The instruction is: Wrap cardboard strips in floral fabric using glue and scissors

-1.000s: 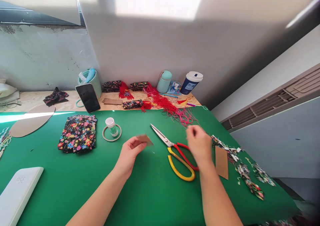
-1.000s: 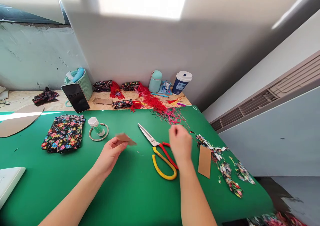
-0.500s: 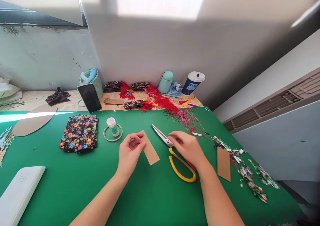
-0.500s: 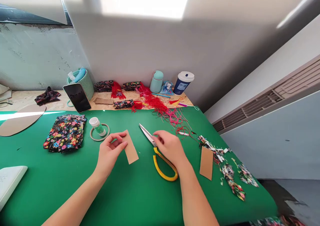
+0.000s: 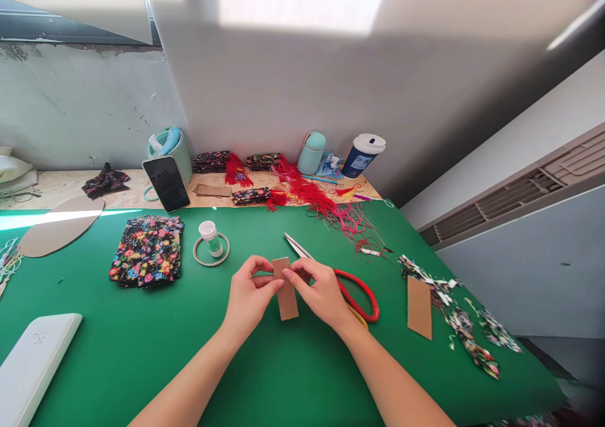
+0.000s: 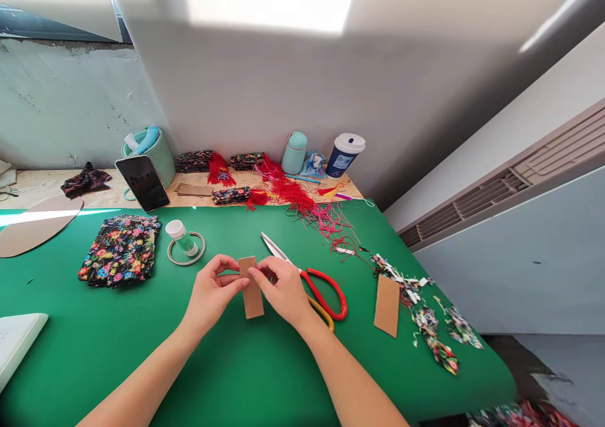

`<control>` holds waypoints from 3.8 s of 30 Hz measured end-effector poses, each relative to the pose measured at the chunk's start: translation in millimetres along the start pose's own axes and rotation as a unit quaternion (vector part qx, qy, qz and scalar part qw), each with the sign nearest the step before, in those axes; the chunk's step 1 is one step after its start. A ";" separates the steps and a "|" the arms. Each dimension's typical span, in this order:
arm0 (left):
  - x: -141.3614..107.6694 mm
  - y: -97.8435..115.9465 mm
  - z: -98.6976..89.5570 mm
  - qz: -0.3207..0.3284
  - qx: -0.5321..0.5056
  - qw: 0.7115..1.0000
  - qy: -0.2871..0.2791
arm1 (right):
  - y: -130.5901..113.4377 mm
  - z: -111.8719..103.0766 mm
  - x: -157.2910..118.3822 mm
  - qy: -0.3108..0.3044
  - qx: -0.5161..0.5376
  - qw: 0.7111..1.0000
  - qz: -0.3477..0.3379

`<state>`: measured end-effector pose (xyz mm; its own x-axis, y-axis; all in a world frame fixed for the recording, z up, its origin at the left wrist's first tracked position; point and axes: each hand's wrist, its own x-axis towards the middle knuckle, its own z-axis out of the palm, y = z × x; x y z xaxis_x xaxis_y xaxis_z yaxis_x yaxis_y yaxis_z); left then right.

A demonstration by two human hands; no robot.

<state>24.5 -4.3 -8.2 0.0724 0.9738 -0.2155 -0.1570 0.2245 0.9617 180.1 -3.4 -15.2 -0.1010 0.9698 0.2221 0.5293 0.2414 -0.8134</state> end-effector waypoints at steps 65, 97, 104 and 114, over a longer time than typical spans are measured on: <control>2.8 10.8 -12.1 0.137 0.075 0.987 0.033 | 56.4 -28.5 26.9 0.080 -0.369 0.926 0.022; -7.2 -4.0 -6.8 0.334 0.287 0.898 0.006 | 2.5 7.2 8.8 0.051 0.322 0.945 0.006; -4.7 -5.6 -8.2 0.389 0.285 0.875 0.040 | 19.8 -7.3 19.3 0.148 0.371 0.911 0.104; -3.1 -5.2 -8.1 0.477 0.314 0.818 -0.076 | 6.3 -4.5 14.8 -0.050 0.440 0.858 0.260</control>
<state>17.2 -8.2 -13.9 0.3409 0.6694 0.6601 0.3198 -0.7429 0.5881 185.8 12.3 -14.6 -0.1383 0.9423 -0.3049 -0.3116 -0.3336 -0.8897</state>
